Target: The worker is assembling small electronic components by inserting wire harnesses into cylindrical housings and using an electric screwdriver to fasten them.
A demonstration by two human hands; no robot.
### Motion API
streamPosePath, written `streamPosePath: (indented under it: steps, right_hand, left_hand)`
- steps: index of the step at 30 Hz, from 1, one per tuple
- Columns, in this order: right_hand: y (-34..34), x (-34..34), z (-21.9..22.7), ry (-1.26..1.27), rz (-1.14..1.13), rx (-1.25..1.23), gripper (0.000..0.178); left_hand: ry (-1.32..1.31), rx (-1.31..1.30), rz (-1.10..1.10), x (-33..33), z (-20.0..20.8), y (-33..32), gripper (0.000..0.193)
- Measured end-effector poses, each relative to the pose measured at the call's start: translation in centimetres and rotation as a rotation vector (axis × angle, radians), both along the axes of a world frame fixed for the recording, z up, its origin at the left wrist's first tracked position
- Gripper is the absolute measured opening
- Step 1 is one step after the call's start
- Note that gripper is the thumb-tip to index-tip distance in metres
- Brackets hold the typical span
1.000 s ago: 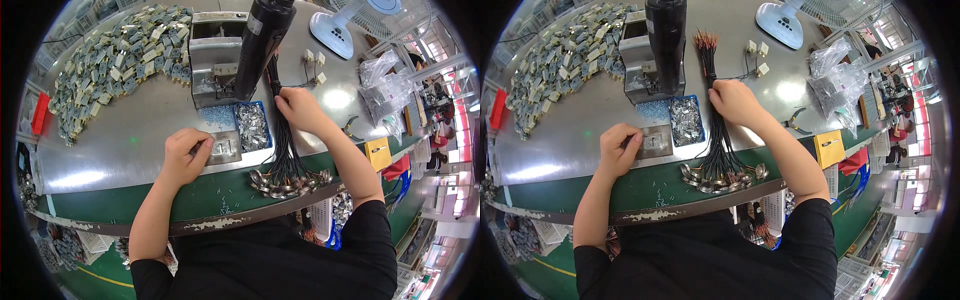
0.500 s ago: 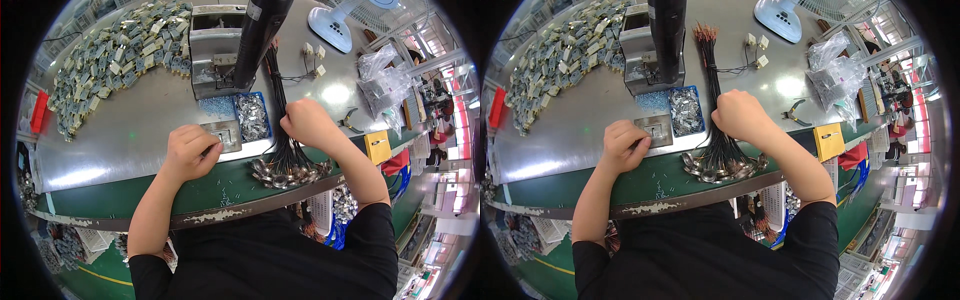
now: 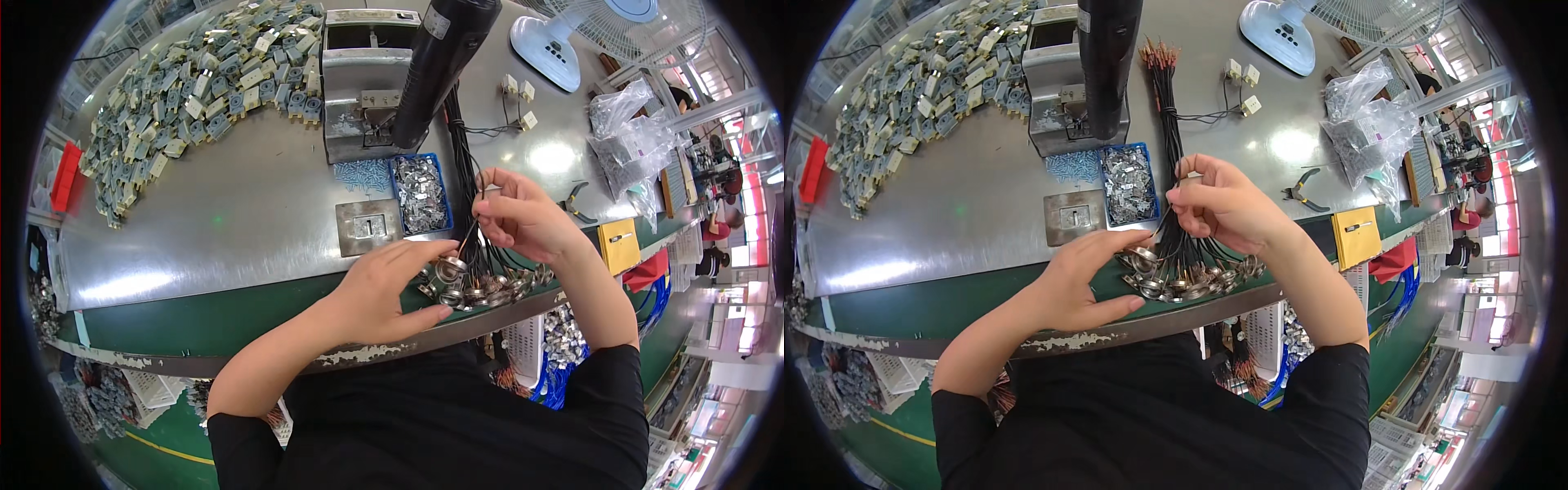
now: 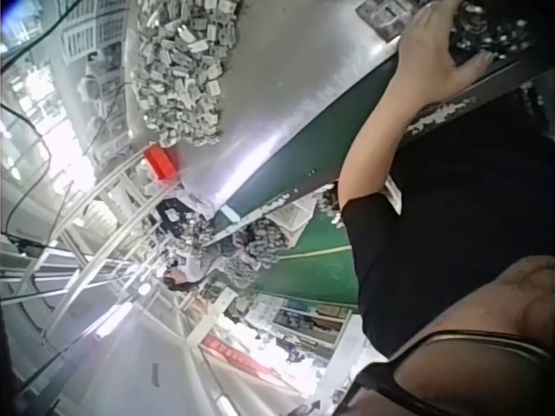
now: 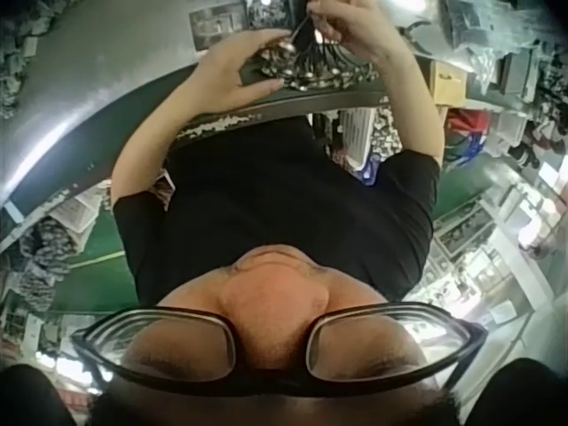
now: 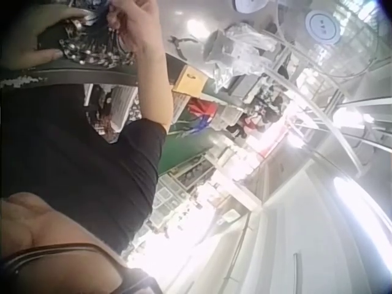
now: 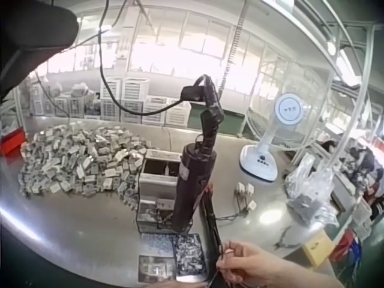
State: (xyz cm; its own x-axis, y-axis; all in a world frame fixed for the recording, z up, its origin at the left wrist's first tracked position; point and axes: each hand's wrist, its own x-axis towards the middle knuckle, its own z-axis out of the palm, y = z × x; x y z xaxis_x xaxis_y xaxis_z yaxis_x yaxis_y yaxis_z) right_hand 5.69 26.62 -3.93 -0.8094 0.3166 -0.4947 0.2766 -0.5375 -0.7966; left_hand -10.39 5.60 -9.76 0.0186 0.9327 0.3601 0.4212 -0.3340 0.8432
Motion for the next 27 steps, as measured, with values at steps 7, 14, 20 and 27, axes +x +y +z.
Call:
streamPosePath:
  steps: [7,14,20,27]
  right_hand:
    - [-0.5,-1.5,0.8,0.014,-0.187,-0.079,0.015]
    - [-0.8,-2.2,1.2,0.035,0.177,1.06,0.017]
    - [0.5,-4.9,-1.0,0.586,0.6,1.749,0.049]
    - [8.0,-5.7,-4.5,0.238,0.272,1.797,0.062]
  left_hand:
    - [-0.451,-0.179,0.064,0.2,1.6,1.3,0.058]
    - [-0.352,-0.042,0.269,-0.2,2.1,0.6,0.035]
    - [-0.285,0.006,0.403,-1.7,2.5,-1.2,0.04]
    - [-0.145,0.031,0.352,-1.8,2.7,-1.5,0.039]
